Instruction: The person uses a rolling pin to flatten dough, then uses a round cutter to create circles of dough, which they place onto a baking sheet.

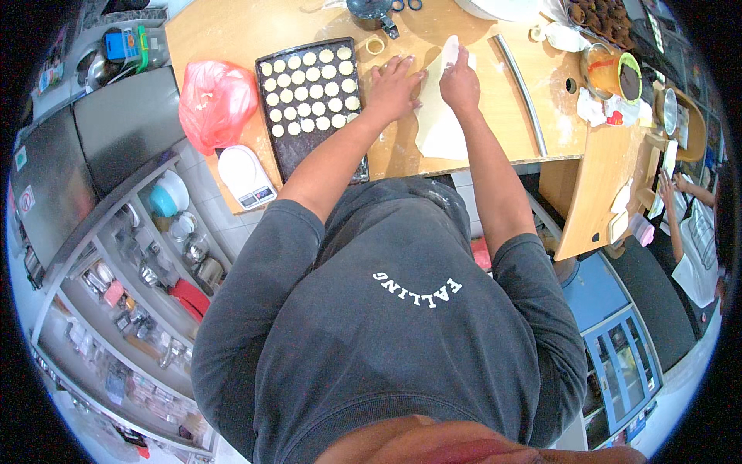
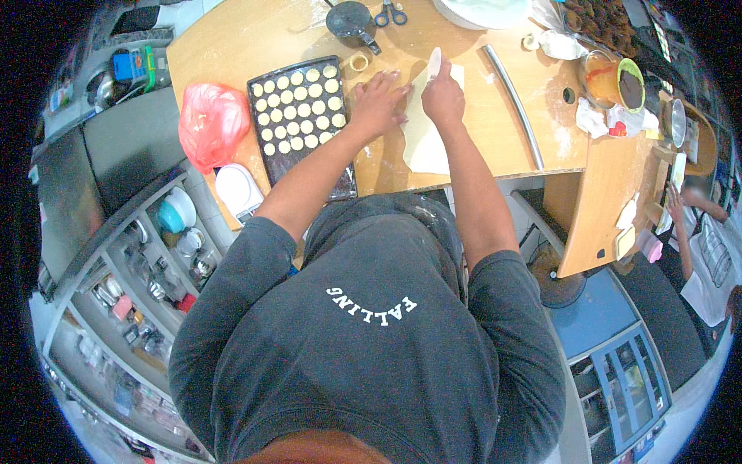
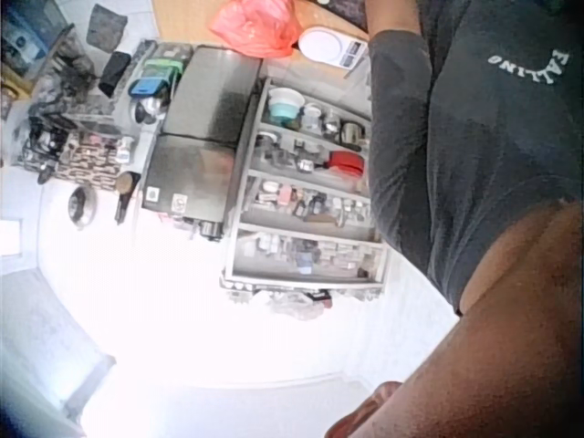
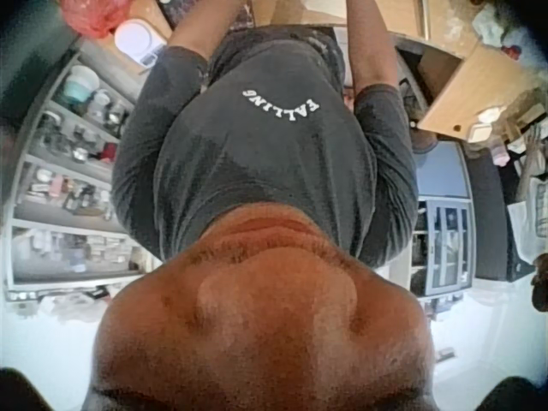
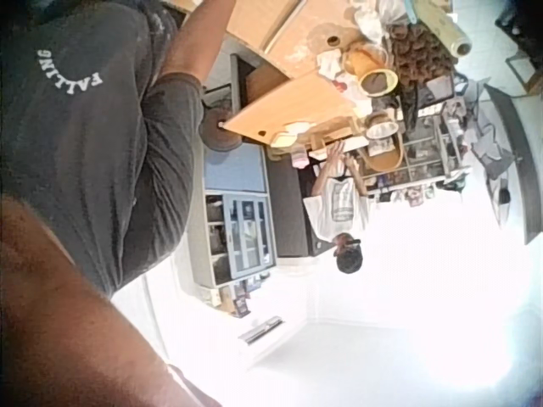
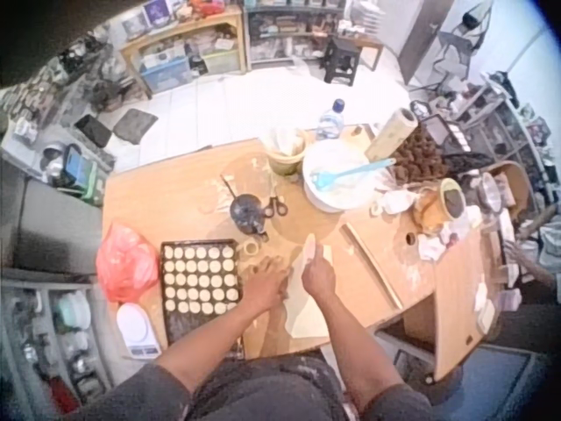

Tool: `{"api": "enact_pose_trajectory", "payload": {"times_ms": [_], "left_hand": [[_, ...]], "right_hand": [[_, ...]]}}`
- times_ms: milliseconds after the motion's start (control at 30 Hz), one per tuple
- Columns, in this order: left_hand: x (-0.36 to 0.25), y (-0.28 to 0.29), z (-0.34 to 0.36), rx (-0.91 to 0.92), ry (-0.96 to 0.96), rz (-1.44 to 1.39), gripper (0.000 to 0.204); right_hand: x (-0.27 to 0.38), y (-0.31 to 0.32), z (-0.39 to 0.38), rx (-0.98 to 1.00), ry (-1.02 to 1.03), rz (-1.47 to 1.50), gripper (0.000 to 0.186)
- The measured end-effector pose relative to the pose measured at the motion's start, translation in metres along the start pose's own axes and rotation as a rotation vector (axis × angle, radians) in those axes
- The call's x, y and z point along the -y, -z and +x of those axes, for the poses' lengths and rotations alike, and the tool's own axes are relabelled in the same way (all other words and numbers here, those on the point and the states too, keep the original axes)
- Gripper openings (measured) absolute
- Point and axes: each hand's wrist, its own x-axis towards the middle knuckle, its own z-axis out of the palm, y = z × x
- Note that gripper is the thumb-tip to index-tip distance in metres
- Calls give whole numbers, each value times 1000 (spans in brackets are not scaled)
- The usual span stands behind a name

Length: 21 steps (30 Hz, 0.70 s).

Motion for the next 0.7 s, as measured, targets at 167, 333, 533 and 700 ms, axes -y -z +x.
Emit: {"api": "enact_pose_trajectory", "payload": {"times_ms": [167,333,533,700], "left_hand": [[-1,3,0,24,-5,48,78],[-2,3,-2,-7,-1,52,77],[-1,0,-3,-13,5,20,77],[0,-1,-2,-17,2,30,78]], "right_hand": [[3,1,4,3,-1,-8,53],[1,-1,6,-58,48,-10,54],[3,1,4,-18,26,4,55],[0,-5,7,-56,25,-15,57]]}}
